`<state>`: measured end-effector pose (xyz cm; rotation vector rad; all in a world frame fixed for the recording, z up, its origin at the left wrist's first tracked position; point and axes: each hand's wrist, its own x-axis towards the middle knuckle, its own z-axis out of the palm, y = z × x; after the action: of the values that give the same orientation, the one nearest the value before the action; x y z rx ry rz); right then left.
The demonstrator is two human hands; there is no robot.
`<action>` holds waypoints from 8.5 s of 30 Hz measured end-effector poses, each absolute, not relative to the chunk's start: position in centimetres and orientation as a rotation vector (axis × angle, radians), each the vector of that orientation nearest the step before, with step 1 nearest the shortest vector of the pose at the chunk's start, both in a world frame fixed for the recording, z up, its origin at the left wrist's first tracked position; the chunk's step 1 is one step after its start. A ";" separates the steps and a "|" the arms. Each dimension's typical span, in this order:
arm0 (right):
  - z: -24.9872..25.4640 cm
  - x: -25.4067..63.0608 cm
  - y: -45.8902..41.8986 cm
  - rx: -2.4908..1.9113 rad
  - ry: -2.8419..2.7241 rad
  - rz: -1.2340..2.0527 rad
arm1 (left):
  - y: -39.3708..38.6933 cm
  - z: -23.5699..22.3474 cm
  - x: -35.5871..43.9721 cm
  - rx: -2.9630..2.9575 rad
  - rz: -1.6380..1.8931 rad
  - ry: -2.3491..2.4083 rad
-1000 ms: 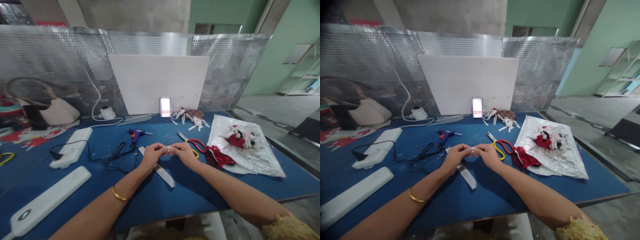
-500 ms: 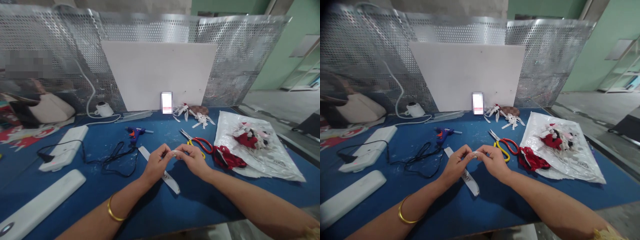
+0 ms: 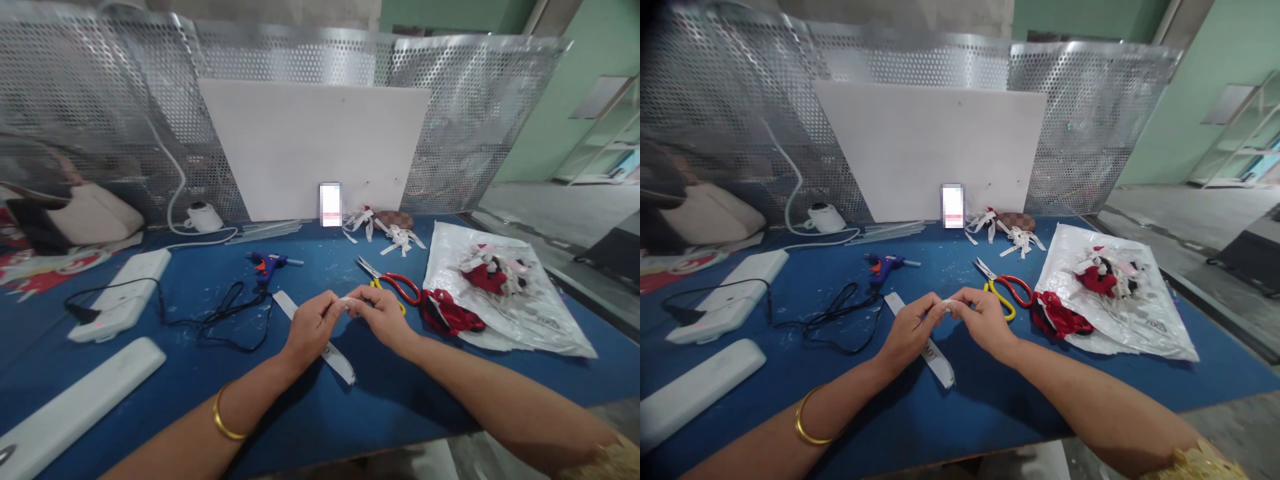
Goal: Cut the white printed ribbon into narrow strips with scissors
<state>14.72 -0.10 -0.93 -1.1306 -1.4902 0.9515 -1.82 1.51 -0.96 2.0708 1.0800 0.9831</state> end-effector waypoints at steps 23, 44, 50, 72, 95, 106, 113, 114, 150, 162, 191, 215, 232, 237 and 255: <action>-1.0 14.7 0.0 -1.119 -1.579 0.969 | 1.3 -0.8 -1.8 1.859 0.966 1.039; -1.2 14.7 0.3 -1.154 -1.583 0.927 | 1.3 -0.9 -1.7 1.879 0.973 1.056; -1.2 14.3 0.0 -1.110 -1.521 1.016 | 1.4 -0.9 -1.8 1.895 1.020 1.066; -0.9 14.0 -0.1 -1.085 -1.416 1.147 | 1.4 -1.1 -1.8 1.913 1.043 1.082; -0.4 14.4 -0.7 -1.074 -1.464 1.040 | 1.1 -0.8 -2.0 2.050 1.051 0.921; -0.2 14.7 -0.6 -1.056 -1.553 0.888 | 1.4 -1.1 -2.0 1.955 1.070 0.983; -0.5 14.7 -0.5 -1.105 -1.553 0.924 | 1.3 -1.1 -2.2 2.066 1.027 1.067; -0.5 14.6 -0.5 -1.103 -1.551 0.932 | 1.3 -1.0 -2.2 2.093 1.034 1.067; -0.1 14.2 -0.5 -1.021 -1.288 1.305 | 1.5 -0.6 -2.0 1.880 1.032 0.937; -0.2 14.3 -0.6 -0.972 -1.195 1.489 | 1.0 -0.4 -1.7 1.790 1.063 0.918; -0.1 14.3 -0.4 -0.950 -0.884 1.618 | 1.3 -1.0 -0.8 1.293 1.126 0.841; -0.7 15.0 0.1 -1.093 -1.426 0.985 | 1.5 -1.0 -1.2 1.142 0.912 0.808; 2.4 18.1 2.9 -0.833 -0.734 0.901 | 3.3 -0.8 -1.8 0.761 1.020 0.938; 3.1 20.2 4.0 -0.771 -0.658 0.641 | 4.0 0.5 -2.4 0.613 1.127 0.924; 1.6 14.6 -2.1 -0.896 -1.830 0.698 | 1.5 -0.7 -1.3 0.700 0.662 0.615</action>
<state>14.62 -2.06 1.55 -0.8957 -1.8303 0.6975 -1.28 1.52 -0.69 0.7002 0.6150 0.6625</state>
